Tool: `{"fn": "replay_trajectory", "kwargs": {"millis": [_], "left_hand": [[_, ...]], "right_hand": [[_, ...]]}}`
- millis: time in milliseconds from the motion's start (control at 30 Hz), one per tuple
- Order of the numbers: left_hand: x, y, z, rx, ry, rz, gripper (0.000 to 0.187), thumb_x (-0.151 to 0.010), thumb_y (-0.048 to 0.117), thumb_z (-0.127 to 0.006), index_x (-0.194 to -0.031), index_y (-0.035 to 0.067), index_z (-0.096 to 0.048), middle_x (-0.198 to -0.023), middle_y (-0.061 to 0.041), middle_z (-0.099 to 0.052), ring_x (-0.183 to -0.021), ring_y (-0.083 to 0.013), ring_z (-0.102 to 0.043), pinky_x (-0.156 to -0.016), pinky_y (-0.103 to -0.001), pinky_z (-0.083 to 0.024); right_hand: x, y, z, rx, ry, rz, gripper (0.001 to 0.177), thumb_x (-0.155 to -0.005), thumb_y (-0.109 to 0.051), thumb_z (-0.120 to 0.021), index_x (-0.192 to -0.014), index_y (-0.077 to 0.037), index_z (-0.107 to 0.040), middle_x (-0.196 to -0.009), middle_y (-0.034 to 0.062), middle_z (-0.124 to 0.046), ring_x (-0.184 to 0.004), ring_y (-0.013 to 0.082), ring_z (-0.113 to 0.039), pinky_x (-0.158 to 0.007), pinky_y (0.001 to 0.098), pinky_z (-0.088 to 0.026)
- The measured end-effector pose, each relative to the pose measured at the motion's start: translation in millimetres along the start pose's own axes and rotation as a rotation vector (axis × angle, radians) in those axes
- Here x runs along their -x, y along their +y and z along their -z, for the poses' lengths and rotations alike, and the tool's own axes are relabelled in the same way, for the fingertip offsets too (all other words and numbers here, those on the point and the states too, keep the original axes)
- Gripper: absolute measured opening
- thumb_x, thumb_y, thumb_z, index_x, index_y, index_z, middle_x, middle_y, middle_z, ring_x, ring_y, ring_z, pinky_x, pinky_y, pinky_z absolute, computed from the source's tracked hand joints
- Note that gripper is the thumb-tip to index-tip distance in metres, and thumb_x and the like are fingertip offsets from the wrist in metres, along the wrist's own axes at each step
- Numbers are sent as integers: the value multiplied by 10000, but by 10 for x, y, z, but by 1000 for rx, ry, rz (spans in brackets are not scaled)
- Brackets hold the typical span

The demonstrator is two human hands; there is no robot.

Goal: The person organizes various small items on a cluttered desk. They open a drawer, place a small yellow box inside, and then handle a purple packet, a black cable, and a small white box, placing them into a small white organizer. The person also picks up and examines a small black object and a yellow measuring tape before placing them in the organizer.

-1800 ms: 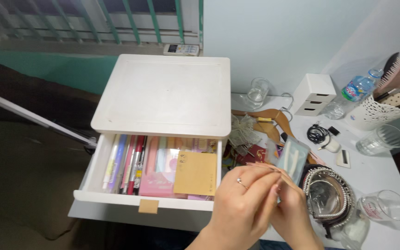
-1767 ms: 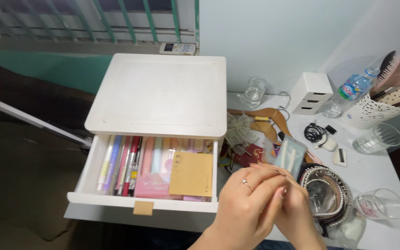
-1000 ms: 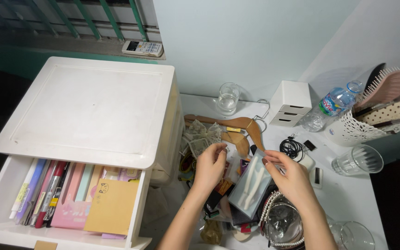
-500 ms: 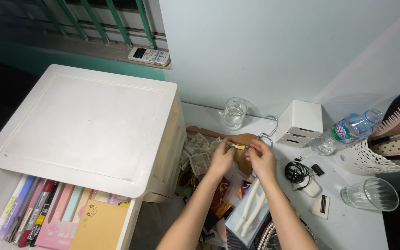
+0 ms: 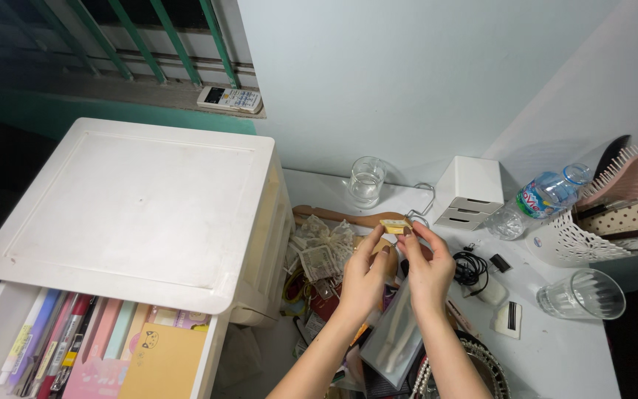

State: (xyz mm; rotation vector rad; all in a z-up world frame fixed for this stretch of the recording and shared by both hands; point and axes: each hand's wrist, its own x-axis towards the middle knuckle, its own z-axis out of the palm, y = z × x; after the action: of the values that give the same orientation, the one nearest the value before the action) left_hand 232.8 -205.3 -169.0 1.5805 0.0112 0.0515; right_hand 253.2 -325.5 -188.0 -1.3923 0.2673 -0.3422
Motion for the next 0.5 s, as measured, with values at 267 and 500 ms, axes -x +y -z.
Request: {"fn": "replay_trajectory", "kwargs": {"millis": [267, 500], "left_hand": [[699, 960, 190, 12, 74, -484, 438, -953, -4, -625, -1389, 4, -600, -1393, -185, -650, -1280, -264, -653, -1063, -362, -534], [1067, 1459, 448, 178, 51, -438, 654, -819, 45, -807, -1405, -1, -520, -1384, -135, -596, -1250, -219, -625, -1038, -333, -526]], "right_hand": [[573, -914, -85, -134, 61, 137, 176, -963, -67, -713, -1098, 7, -628, -1144, 152, -686, -962, 155, -715, -871, 299, -603], [1095, -1137, 215, -548, -153, -133, 146, -920, -53, -661, -1061, -16, -644, -1241, 123, -729, -996, 174, -707, -874, 292, -579]]}}
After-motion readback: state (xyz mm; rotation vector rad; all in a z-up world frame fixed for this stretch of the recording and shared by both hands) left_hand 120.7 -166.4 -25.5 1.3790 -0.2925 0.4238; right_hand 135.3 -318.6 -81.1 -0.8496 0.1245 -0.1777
